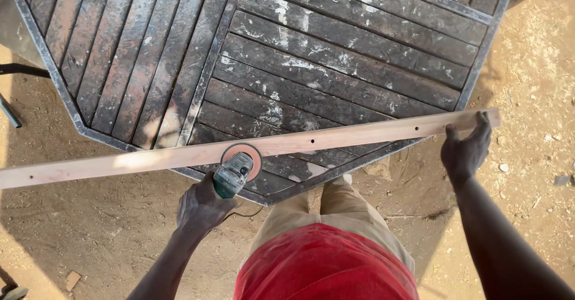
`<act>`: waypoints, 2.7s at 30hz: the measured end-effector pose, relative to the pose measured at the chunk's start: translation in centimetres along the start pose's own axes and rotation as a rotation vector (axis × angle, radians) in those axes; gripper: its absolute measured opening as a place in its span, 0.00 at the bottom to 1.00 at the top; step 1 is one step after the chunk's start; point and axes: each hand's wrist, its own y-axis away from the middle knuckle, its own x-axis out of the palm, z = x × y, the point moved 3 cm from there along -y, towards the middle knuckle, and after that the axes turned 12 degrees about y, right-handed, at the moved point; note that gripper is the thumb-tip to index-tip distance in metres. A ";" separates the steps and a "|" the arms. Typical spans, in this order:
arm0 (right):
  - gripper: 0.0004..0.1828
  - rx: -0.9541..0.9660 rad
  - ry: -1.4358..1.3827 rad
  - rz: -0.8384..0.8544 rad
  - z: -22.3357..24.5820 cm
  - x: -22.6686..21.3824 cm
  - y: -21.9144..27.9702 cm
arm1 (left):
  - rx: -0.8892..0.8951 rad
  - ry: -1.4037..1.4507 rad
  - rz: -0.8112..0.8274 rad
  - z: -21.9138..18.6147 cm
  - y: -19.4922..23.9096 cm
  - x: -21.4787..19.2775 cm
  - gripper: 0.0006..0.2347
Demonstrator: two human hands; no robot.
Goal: Sanding a wooden plank using a handheld power sander on a metal table
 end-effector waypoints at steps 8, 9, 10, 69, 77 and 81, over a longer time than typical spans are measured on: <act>0.57 0.403 -0.322 0.397 -9.1 0.7 -6.4 | 0.208 -0.187 0.072 -4.2 -4.1 7.7 0.28; 0.56 0.346 -0.361 0.449 -10.9 2.2 -6.6 | 0.517 -0.211 -0.089 -4.7 -5.3 10.2 0.33; 0.55 0.288 -0.401 0.500 -12.8 3.7 -6.7 | 0.825 -0.231 -0.254 -5.1 -6.2 12.7 0.39; 0.53 0.052 -0.171 0.798 -8.5 -0.2 -9.7 | 0.230 -0.135 0.099 -24.4 4.3 17.0 0.19; 0.49 0.094 -0.306 0.805 -8.1 -1.2 -9.9 | 0.523 -0.078 0.090 -31.2 6.9 19.5 0.18; 0.48 0.098 -0.421 0.787 -8.1 -1.7 -9.6 | 0.251 -0.122 0.206 -26.7 5.2 17.6 0.21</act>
